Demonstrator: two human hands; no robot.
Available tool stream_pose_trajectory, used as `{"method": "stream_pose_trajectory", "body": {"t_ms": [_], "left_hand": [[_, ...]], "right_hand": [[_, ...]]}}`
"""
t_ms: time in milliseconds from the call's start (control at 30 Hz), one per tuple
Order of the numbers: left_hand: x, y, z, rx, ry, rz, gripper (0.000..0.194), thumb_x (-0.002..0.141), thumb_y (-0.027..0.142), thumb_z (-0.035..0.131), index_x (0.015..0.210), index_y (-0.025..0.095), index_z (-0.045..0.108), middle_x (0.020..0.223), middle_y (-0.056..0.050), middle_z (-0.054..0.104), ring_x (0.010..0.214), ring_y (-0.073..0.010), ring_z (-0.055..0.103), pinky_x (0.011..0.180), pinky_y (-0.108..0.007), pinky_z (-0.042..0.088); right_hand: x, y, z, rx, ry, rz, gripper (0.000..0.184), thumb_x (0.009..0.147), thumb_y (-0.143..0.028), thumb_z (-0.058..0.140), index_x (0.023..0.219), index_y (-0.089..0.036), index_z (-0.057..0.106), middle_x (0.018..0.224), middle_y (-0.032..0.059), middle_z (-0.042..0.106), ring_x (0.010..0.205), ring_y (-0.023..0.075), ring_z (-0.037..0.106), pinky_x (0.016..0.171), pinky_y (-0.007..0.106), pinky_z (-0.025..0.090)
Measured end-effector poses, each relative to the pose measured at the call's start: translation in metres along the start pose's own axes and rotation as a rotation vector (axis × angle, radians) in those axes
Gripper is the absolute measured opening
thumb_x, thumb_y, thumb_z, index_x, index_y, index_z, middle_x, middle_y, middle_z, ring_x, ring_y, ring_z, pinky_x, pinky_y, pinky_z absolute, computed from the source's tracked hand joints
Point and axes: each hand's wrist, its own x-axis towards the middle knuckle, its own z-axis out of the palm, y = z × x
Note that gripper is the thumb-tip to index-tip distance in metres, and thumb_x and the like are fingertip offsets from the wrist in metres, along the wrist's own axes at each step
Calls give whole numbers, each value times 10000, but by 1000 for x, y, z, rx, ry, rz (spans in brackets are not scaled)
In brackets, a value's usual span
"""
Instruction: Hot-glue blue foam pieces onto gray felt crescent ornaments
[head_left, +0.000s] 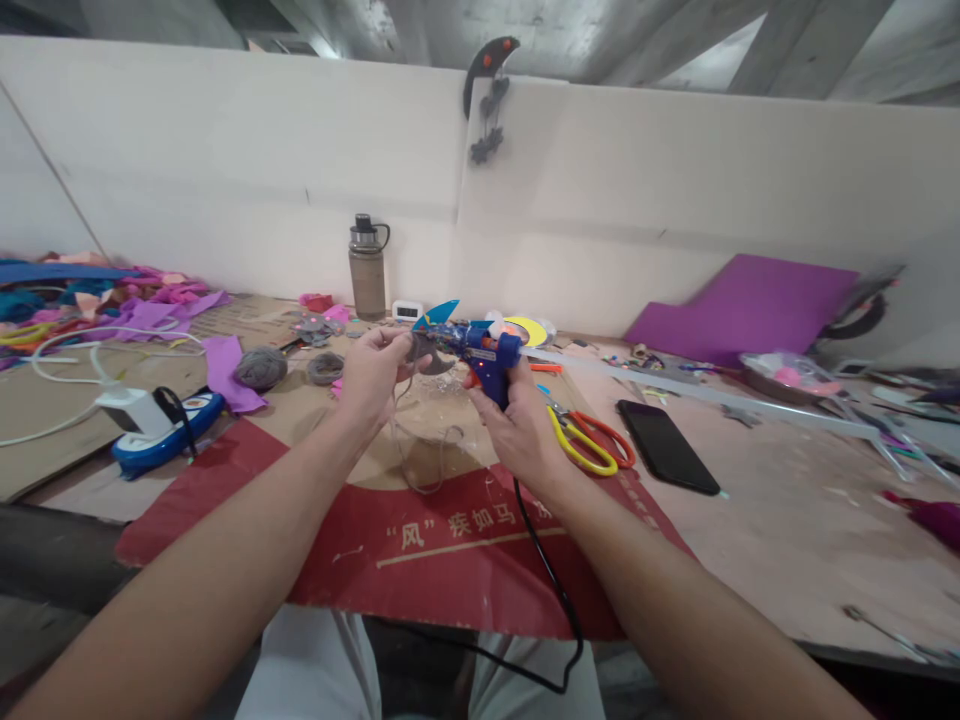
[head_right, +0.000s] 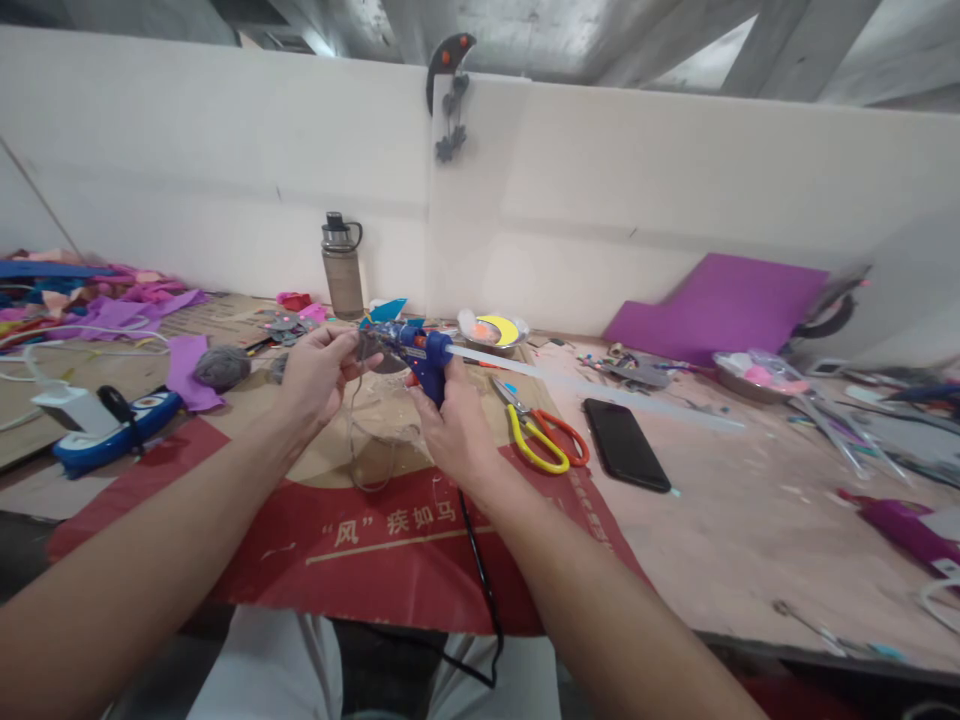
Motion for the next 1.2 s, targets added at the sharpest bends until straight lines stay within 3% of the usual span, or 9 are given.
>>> {"method": "stream_pose_trajectory", "body": {"t_ms": [300,500,967,1200], "left_hand": [[0,0,0,4,3,2,172,626,190,733,624,147,566,548,66,508,489,-42,464,703,-325,606],[0,1,0,5,-1,5,157,655,175,723,632,150,570,537,77,472,454,-29,399,716,-326,604],[-1,1,0,6,0,13,162,658,174,732,629,150,573,594,54,497,535,-62,515,755,-337,602],[-1,1,0,1,-7,24,158,639,183,726,624,150,572,588,58,486,543,-57,501,742,-323,603]], "right_hand": [[-1,-1,1,-19,4,2,262,867,-235,534,1126,-211,499,1019,89,637,879,226,613,835,447,505],[0,0,-1,-7,27,-10,291,876,-265,534,1163,-226,499,1060,97,642,991,259,604,869,478,508],[0,1,-3,-3,51,2,288,871,-284,544,1151,-226,516,966,89,628,1071,291,576,894,524,510],[0,0,-3,-14,61,-24,247,874,-276,546,1116,-234,528,926,74,620,1070,292,585,882,518,521]]}}
